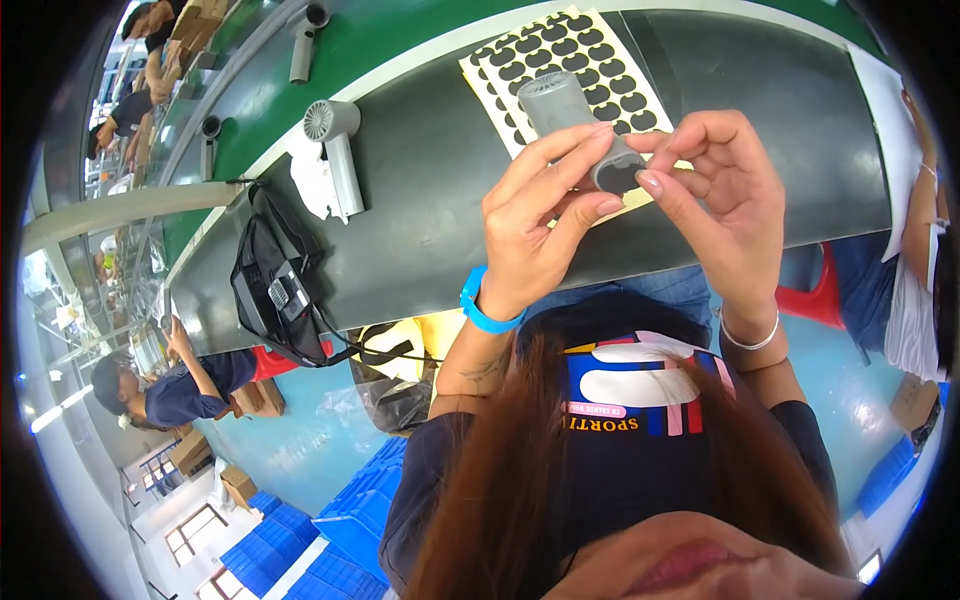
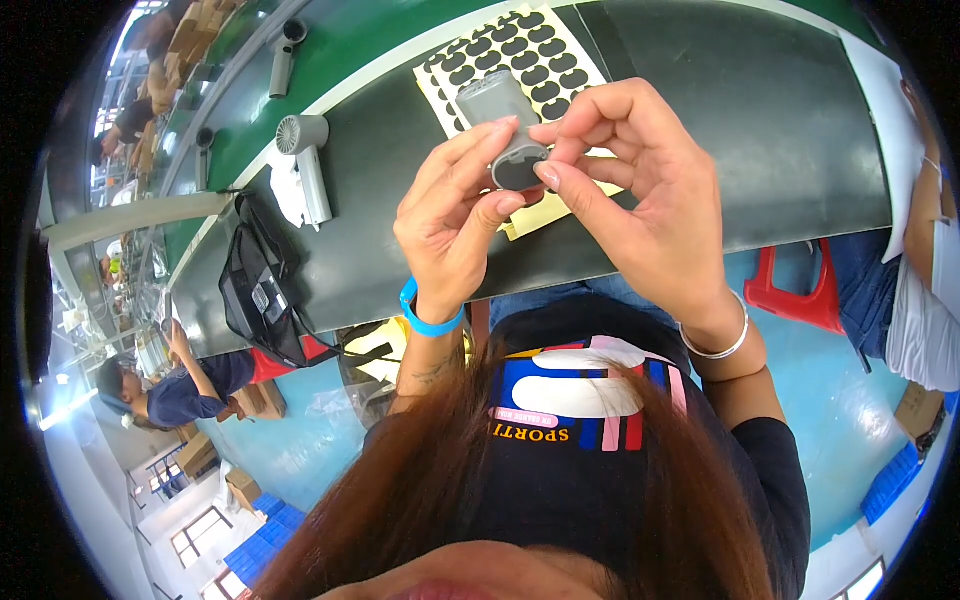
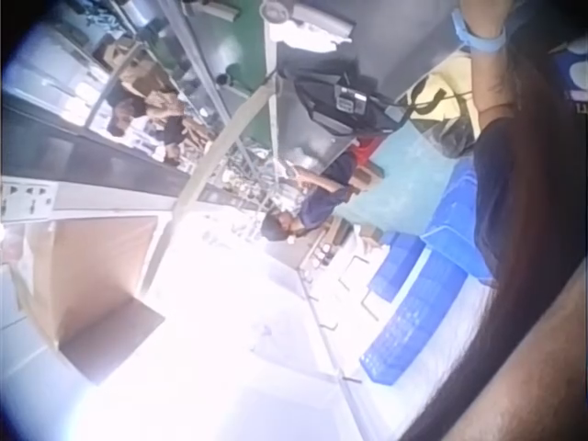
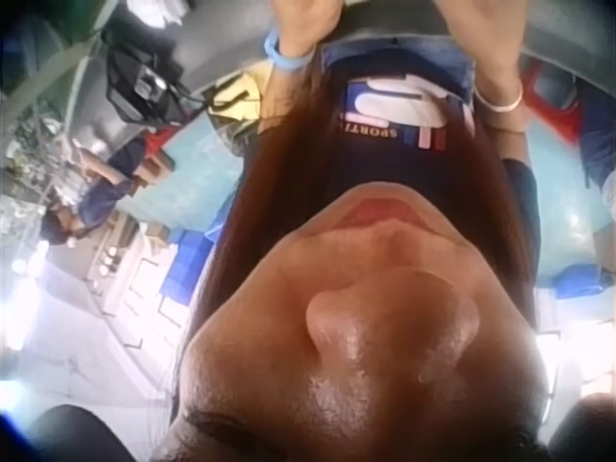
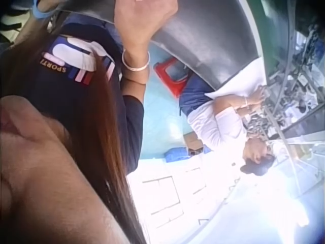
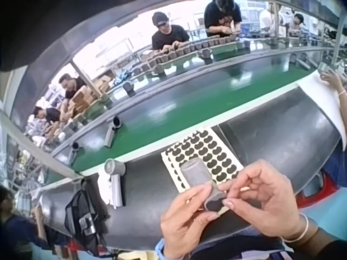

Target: The person applies small circular stickers from a sticker sheet onto electronic components by hand.

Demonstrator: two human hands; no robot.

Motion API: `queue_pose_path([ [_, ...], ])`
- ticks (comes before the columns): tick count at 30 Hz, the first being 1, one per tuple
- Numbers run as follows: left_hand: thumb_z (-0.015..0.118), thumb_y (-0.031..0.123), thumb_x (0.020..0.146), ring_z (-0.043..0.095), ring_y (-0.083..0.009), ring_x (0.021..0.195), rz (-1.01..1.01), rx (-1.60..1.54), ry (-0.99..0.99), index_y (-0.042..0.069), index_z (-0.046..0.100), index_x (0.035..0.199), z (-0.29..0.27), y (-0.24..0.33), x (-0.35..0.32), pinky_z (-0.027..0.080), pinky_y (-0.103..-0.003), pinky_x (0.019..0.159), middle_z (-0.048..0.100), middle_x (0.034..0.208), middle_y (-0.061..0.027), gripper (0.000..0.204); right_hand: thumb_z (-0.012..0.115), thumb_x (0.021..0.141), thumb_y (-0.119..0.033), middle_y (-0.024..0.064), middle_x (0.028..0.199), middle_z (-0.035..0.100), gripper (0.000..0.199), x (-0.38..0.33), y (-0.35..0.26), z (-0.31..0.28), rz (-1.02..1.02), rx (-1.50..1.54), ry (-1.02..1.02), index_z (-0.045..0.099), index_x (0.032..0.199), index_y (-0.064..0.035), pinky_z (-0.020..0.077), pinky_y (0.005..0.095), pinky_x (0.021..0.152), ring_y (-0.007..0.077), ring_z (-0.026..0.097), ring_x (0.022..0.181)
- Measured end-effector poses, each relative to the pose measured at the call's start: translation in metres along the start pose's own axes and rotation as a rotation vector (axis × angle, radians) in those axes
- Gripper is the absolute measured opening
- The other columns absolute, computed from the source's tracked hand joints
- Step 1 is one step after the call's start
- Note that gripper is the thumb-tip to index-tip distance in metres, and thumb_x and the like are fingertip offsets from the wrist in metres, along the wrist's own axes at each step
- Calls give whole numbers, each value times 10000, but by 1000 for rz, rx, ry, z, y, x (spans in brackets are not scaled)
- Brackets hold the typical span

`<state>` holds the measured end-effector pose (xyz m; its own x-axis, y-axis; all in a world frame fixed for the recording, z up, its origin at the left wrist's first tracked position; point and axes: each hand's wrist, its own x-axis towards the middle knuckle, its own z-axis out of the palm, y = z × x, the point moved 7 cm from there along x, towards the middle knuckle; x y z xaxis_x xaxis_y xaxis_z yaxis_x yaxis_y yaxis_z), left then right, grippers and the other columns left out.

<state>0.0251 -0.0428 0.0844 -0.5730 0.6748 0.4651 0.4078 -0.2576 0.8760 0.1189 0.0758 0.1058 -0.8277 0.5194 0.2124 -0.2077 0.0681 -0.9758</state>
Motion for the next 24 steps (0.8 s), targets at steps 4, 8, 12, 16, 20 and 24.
queue_pose_path([
  [4,686,-68,756,609,-134,770,18,11,3,-17,629,1166,-1,0,-1,559,-249,646,600,1159,-152,418,620,828,89,55,902,583,229,0,2,0,-33,35,28,505,1011,12,541,255,816,145,624,979],
  [8,688,-64,756,609,-133,771,3,-5,3,-15,628,1170,0,0,0,560,-249,646,600,1161,-150,421,595,832,116,90,936,583,256,0,0,0,5,1,2,473,1033,13,526,279,841,219,604,1062],
  [12,691,-57,757,611,-134,770,-9,-6,7,-11,627,1174,0,-1,-1,561,-250,647,600,1166,-149,424,596,832,114,89,937,580,257,1,0,0,-4,-2,-5,473,1034,14,527,279,838,219,603,1064],
  [16,700,-43,758,612,-136,767,-6,-12,6,-8,626,1177,0,0,-1,562,-252,649,600,1167,-148,427,600,829,114,85,932,574,260,1,0,-2,12,30,-13,473,1032,13,529,273,830,215,606,1059],
  [20,706,-32,758,613,-136,769,-5,-58,9,-6,626,1179,2,-3,-2,562,-251,653,600,1167,-147,429,604,824,114,82,928,571,263,1,-2,-3,-3,23,-20,476,1031,14,533,263,818,209,609,1050],
  [24,709,-27,758,614,-136,768,-4,-24,1,-5,628,1176,1,1,-1,560,-252,658,600,1168,-145,426,607,820,116,81,928,573,270,2,-4,-2,-10,1,-19,478,1036,16,536,260,811,204,612,1042],
])
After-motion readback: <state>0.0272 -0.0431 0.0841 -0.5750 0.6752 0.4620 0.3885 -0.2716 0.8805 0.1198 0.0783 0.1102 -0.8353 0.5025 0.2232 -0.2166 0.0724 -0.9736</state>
